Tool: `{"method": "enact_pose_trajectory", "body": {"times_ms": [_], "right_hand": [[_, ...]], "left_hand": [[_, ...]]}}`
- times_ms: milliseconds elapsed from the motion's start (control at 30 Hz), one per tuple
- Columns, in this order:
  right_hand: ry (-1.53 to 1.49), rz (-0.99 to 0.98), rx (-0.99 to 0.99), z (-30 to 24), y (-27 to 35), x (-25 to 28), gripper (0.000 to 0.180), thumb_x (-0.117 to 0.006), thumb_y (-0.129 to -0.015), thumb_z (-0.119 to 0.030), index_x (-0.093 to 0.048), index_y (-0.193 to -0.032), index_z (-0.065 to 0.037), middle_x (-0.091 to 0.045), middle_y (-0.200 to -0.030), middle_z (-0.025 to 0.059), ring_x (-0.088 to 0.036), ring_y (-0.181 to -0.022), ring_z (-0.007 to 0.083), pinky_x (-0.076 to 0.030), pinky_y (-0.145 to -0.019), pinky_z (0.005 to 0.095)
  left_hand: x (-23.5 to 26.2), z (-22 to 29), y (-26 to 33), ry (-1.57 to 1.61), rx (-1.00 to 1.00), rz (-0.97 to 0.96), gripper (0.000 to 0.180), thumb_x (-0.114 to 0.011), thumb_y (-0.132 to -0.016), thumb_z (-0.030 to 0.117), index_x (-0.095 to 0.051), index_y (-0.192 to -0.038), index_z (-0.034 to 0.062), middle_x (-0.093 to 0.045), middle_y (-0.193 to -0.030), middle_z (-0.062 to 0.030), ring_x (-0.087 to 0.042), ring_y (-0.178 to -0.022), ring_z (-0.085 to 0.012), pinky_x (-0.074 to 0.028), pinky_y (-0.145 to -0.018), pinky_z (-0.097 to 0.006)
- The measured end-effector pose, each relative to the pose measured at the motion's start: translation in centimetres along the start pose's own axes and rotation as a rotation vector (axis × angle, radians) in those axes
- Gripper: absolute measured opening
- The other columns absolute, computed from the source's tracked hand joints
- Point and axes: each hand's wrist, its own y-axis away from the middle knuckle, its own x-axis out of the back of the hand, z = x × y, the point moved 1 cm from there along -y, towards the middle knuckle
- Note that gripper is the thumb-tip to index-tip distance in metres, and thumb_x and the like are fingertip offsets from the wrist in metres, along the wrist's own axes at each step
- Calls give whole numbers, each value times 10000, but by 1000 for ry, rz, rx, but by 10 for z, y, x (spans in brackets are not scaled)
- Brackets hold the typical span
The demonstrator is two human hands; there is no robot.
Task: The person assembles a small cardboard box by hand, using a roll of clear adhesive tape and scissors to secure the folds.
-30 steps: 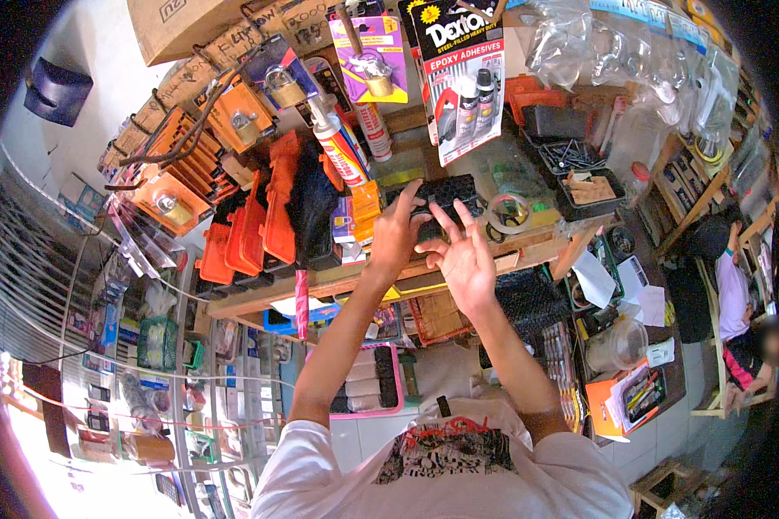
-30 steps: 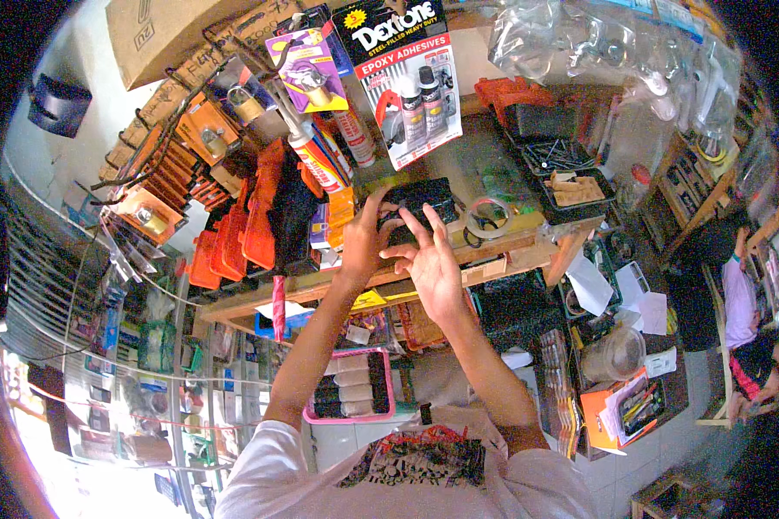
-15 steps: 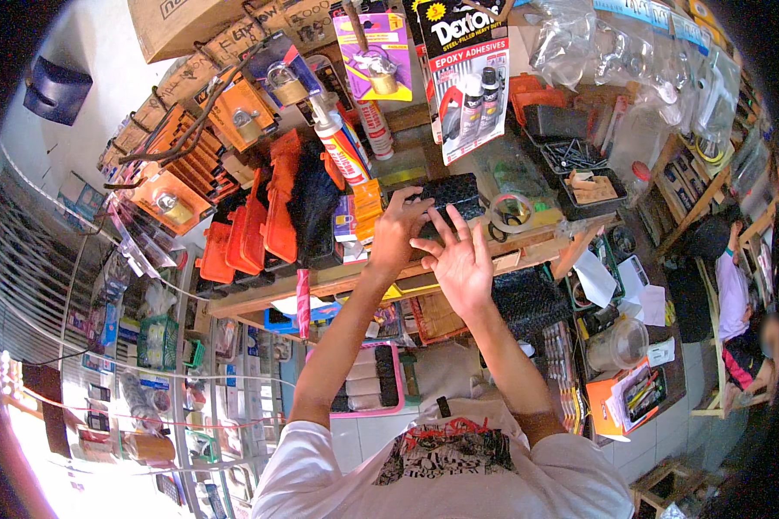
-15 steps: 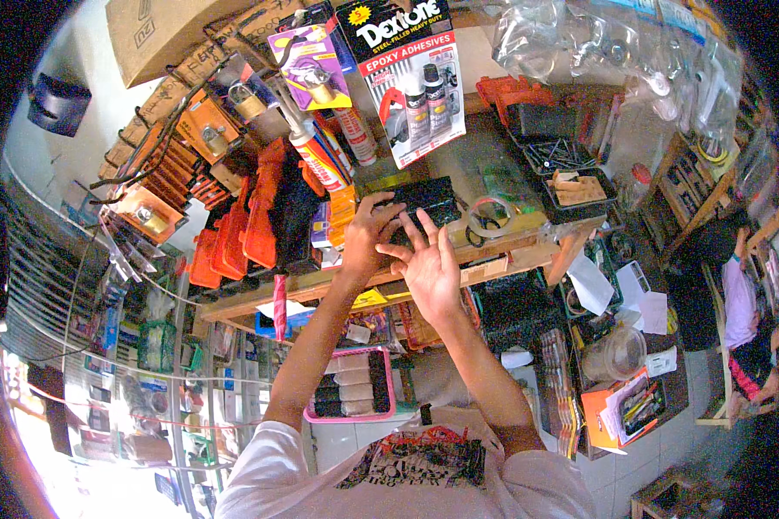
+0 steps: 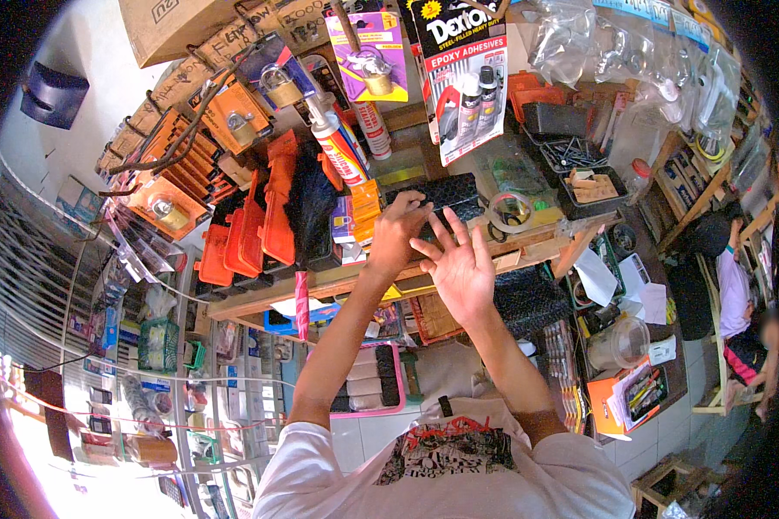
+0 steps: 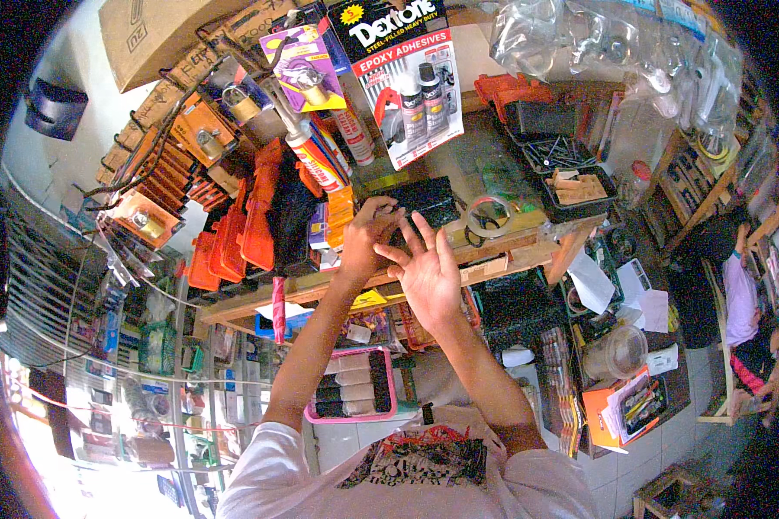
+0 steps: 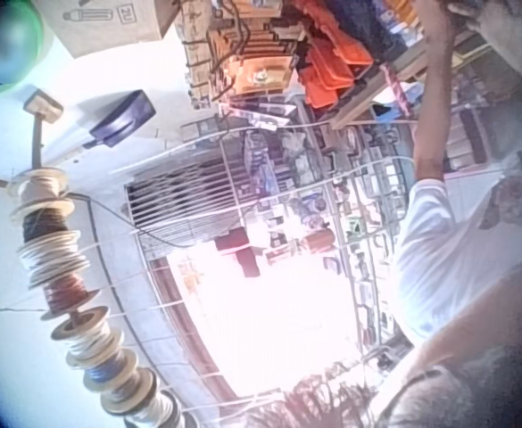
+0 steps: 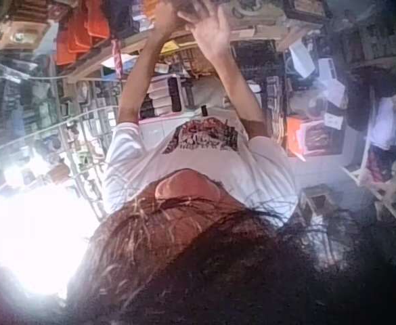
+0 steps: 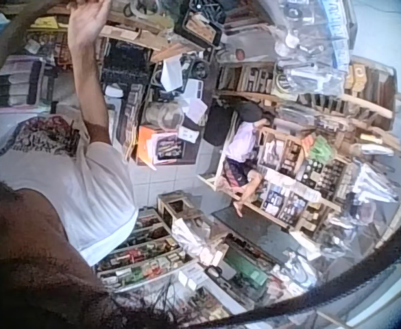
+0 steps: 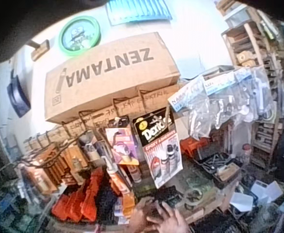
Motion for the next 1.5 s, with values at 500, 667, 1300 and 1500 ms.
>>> {"method": "enact_pose_trajectory", "body": {"times_ms": [500, 667, 1300, 1500], "right_hand": [[246, 132, -128, -8, 67, 33, 523, -435, -1042, -356, -354, -1518, -156, -409, -1557, 136, -617, -1187, 302, -489, -899, 368], [227, 210, -125, -24, 84, 41, 494, -416, -1057, -397, -405, -1491, -161, -427, -1538, 139, -617, -1175, 306, -480, -913, 380], [337, 314, -31, -43, 133, 68, 510, -428, -1056, -403, -407, -1499, -152, -435, -1531, 161, -617, -1159, 272, -490, -910, 400], [363, 335, -13, -53, 146, 66, 500, -435, -1057, -401, -392, -1501, -176, -465, -1516, 127, -618, -1134, 244, -473, -912, 378]], "left_hand": [[-13, -5, 11, -246, -274, 14, 359, -674, -776, 30, -670, -1135, 11, -653, -1196, -150, -653, -1063, -365, -553, -919, -440], [-8, 3, 18, -347, -317, -14, 350, -671, -850, 78, -631, -1180, -32, -595, -1279, -170, -596, -1152, -371, -511, -1003, -466], [18, -3, -62, -87, 36, -317, 628, -821, -761, 331, -567, -1224, -9, -610, -1197, -228, -573, -1133, -435, -454, -1002, -481], [-1, -19, -103, -160, 175, -909, 868, -879, -625, 427, -562, -1300, -18, -657, -1211, -239, -617, -1147, -392, -479, -977, -460]]}}
